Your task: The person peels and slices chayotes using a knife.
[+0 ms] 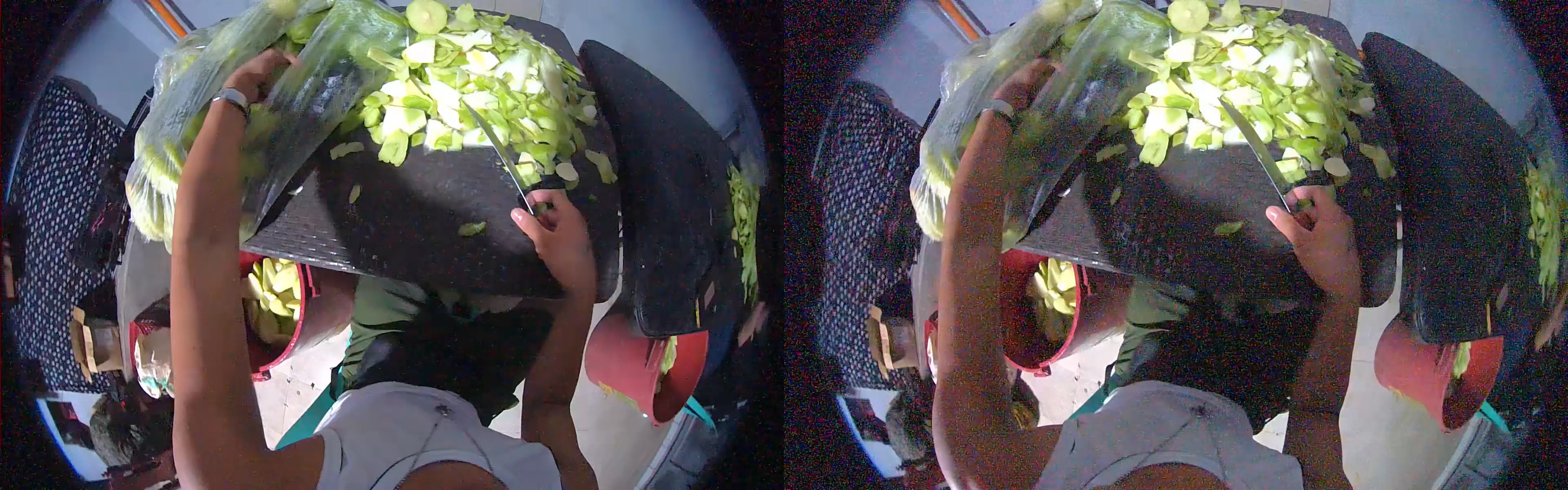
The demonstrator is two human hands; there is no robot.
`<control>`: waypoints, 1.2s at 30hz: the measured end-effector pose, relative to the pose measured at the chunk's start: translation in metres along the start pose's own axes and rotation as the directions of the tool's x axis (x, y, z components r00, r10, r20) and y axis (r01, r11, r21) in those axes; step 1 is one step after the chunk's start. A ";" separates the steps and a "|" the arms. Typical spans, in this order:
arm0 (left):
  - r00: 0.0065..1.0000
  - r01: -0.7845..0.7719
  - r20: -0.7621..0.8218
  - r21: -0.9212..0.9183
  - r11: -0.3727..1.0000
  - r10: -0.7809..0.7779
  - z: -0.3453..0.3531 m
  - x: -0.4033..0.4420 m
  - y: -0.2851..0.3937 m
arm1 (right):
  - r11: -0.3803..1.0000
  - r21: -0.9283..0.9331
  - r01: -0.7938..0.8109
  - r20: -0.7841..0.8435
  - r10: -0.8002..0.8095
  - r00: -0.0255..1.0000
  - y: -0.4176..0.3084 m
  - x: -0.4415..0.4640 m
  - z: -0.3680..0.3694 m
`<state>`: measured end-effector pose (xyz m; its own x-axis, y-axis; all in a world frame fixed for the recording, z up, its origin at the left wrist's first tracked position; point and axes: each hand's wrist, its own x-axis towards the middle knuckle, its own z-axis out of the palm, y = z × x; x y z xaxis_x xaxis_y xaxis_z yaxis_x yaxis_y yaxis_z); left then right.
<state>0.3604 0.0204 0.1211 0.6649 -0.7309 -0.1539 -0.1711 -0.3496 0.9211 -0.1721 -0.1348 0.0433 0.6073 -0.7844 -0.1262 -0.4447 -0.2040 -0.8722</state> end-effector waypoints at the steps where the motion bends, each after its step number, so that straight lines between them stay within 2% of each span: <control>1: 0.985 0.088 -0.129 -0.199 0.976 -0.115 0.007 -0.012 0.007 | 1.000 0.006 -0.019 0.012 0.019 1.000 -0.001 -0.002 0.000; 2: 0.999 -0.040 -0.034 -0.442 0.896 0.028 0.008 -0.013 0.005 | 0.999 0.012 -0.038 0.023 0.038 0.999 -0.002 -0.002 0.000; 3: 1.000 -0.022 -0.025 -0.526 0.850 0.010 0.004 -0.016 0.006 | 0.999 0.020 -0.047 0.030 0.047 0.998 -0.005 -0.001 0.000; 5: 1.000 0.016 0.006 -0.671 0.742 -0.016 0.003 -0.021 0.022 | 0.994 0.096 0.047 0.013 -0.048 0.999 0.013 0.005 0.005; 6: 0.993 -0.057 0.029 -0.746 0.664 0.117 0.011 -0.035 0.028 | 0.987 0.135 0.091 -0.005 -0.091 0.996 0.015 0.007 0.006; 9: 0.923 -0.372 -0.193 -0.662 0.651 0.332 0.059 -0.053 0.040 | 0.974 0.213 0.078 0.029 -0.086 0.996 0.007 0.001 0.006; 10: 0.921 -0.388 -0.255 -0.677 0.626 0.295 0.087 -0.075 0.053 | 0.970 0.237 0.046 0.060 -0.062 0.996 -0.002 0.000 0.007; 11: 0.927 -0.273 0.009 -0.669 0.691 0.376 0.070 -0.057 0.036 | 0.966 0.259 0.010 0.094 -0.035 0.995 -0.014 -0.003 0.007; 13: 0.894 -0.080 0.162 -0.859 0.505 0.417 0.115 -0.077 0.042 | 0.959 0.283 0.033 0.077 -0.057 0.995 -0.037 -0.008 0.013; 15: 0.961 -0.021 0.084 -0.928 0.372 0.265 0.180 -0.102 0.049 | 0.953 0.268 0.142 -0.016 -0.143 0.990 -0.061 -0.011 0.028; 16: 0.930 0.042 0.182 -0.917 0.397 0.320 0.196 -0.103 0.039 | 0.876 0.347 0.335 -0.100 -0.321 0.942 -0.070 -0.008 0.038; 17: 0.954 0.083 0.181 -0.927 0.367 0.240 0.219 -0.110 0.034 | 0.759 0.402 0.511 -0.193 -0.475 0.858 -0.079 -0.003 0.048; 18: 0.954 0.078 0.176 -0.928 0.365 0.243 0.239 -0.120 0.032 | 0.740 0.367 0.563 -0.263 -0.498 0.826 -0.081 0.008 0.060; 19: 0.955 0.074 0.170 -0.930 0.361 0.244 0.255 -0.128 0.030 | 0.721 0.328 0.611 -0.328 -0.520 0.789 -0.082 0.019 0.068; 20: 0.938 0.088 0.193 -0.935 0.342 0.287 0.268 -0.129 0.021 | 0.827 0.085 0.556 -0.338 -0.501 0.796 -0.087 0.022 0.067; 21: 0.919 0.098 0.211 -0.941 0.324 0.334 0.277 -0.130 0.014 | 0.852 0.059 0.519 -0.346 -0.471 0.812 -0.091 0.026 0.068; 22: 0.915 0.187 0.266 -0.945 0.267 0.302 0.283 -0.132 0.007 | 0.879 -0.013 0.477 -0.346 -0.451 0.823 -0.090 0.032 0.066; 23: 0.949 0.167 0.228 -0.949 0.268 0.217 0.285 -0.149 0.012 | 0.897 -0.081 0.434 -0.349 -0.434 0.830 -0.088 0.040 0.064; 25: 0.967 0.167 0.209 -0.952 0.258 0.145 0.286 -0.157 0.002 | 0.919 -0.149 0.365 -0.418 -0.394 0.819 -0.071 0.063 0.056; 28: 0.964 0.212 0.247 -0.937 0.279 0.099 0.274 -0.170 -0.006 | 0.883 -0.398 0.249 -0.544 -0.446 0.711 -0.038 0.085 0.045; 29: 0.963 0.196 0.248 -0.916 0.351 0.109 0.271 -0.170 -0.010 | 0.862 -0.459 0.215 -0.574 -0.472 0.669 -0.037 0.085 0.042; 31: 0.960 0.160 0.251 -0.856 0.491 0.124 0.266 -0.171 -0.021 | 0.855 -0.336 0.396 -0.413 -0.511 0.754 -0.032 0.075 0.034; 32: 0.966 0.038 0.183 -0.803 0.595 0.184 0.264 -0.173 -0.021 | 0.841 -0.260 0.474 -0.331 -0.539 0.775 -0.037 0.065 0.029; 35: 0.939 -0.312 -0.026 -0.488 0.815 0.344 0.258 -0.192 -0.015 | 0.909 -0.201 0.365 0.020 -0.369 0.929 -0.061 0.014 0.017; 36: 0.935 -0.308 0.021 -0.445 0.841 0.354 0.255 -0.195 -0.014 | 0.875 -0.215 0.433 0.054 -0.432 0.900 -0.063 0.005 0.015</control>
<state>0.0483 0.0185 0.0470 0.5458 -0.8196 0.1743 -0.0249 0.1920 0.9811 -0.1316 -0.1168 0.0901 0.7741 -0.5865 0.2382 -0.2677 -0.6443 -0.7164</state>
